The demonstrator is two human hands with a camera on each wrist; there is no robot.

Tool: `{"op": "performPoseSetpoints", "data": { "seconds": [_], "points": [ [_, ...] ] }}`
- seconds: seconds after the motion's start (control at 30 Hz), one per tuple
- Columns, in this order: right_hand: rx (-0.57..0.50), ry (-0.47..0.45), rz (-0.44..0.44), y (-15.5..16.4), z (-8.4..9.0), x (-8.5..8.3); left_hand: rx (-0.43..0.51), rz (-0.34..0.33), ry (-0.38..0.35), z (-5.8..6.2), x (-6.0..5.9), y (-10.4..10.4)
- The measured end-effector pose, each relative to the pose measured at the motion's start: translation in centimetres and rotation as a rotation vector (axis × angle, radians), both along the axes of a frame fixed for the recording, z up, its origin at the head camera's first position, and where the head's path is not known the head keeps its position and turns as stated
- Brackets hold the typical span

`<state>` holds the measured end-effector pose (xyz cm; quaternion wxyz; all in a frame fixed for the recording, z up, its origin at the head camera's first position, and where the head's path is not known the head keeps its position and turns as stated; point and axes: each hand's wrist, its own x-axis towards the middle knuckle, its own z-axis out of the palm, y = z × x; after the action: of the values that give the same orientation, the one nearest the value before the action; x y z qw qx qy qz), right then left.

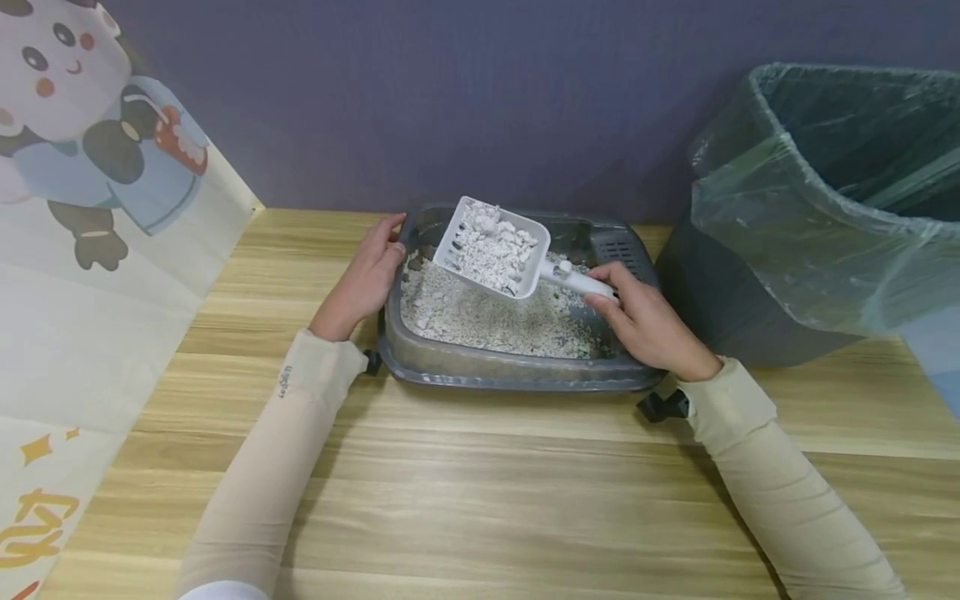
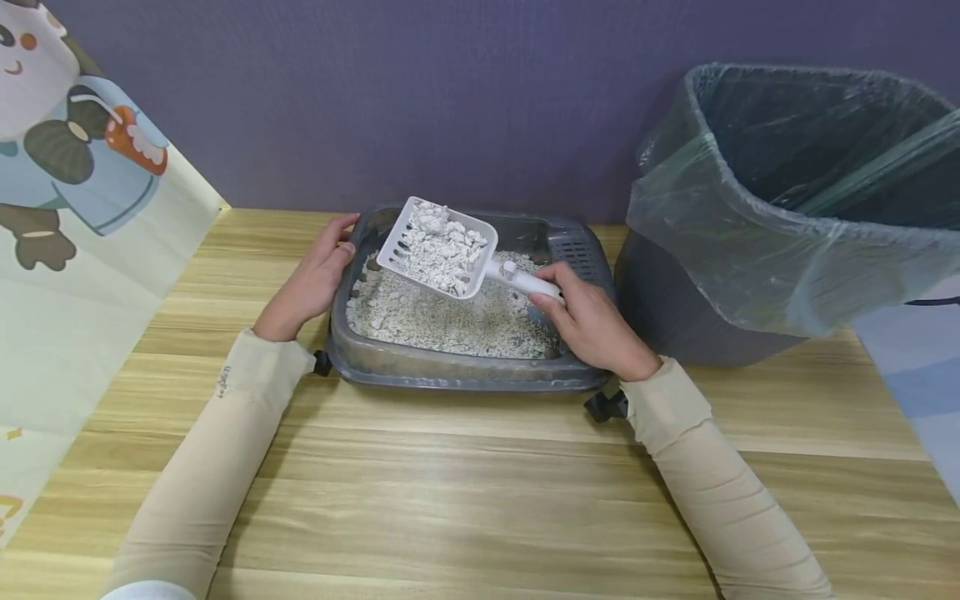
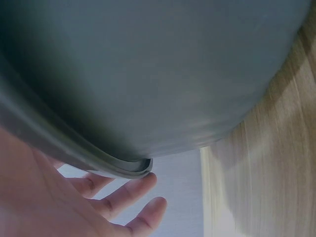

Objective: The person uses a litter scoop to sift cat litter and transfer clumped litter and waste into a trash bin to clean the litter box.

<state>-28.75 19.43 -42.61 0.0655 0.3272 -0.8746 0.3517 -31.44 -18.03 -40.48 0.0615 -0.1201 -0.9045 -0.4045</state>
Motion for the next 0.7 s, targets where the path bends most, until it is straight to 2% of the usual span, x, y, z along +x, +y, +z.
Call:
{"op": "performPoseSetpoints", "data": {
  "seconds": [0.37, 0.7],
  "points": [
    [-0.006, 0.002, -0.019, -0.03, -0.11, -0.04, -0.005, 0.005, -0.008, 0.09, 0.06, 0.10],
    [-0.055, -0.008, -0.009, -0.04, -0.12, -0.08, -0.002, 0.000, -0.007, -0.04, -0.04, -0.01]
  ]
}}
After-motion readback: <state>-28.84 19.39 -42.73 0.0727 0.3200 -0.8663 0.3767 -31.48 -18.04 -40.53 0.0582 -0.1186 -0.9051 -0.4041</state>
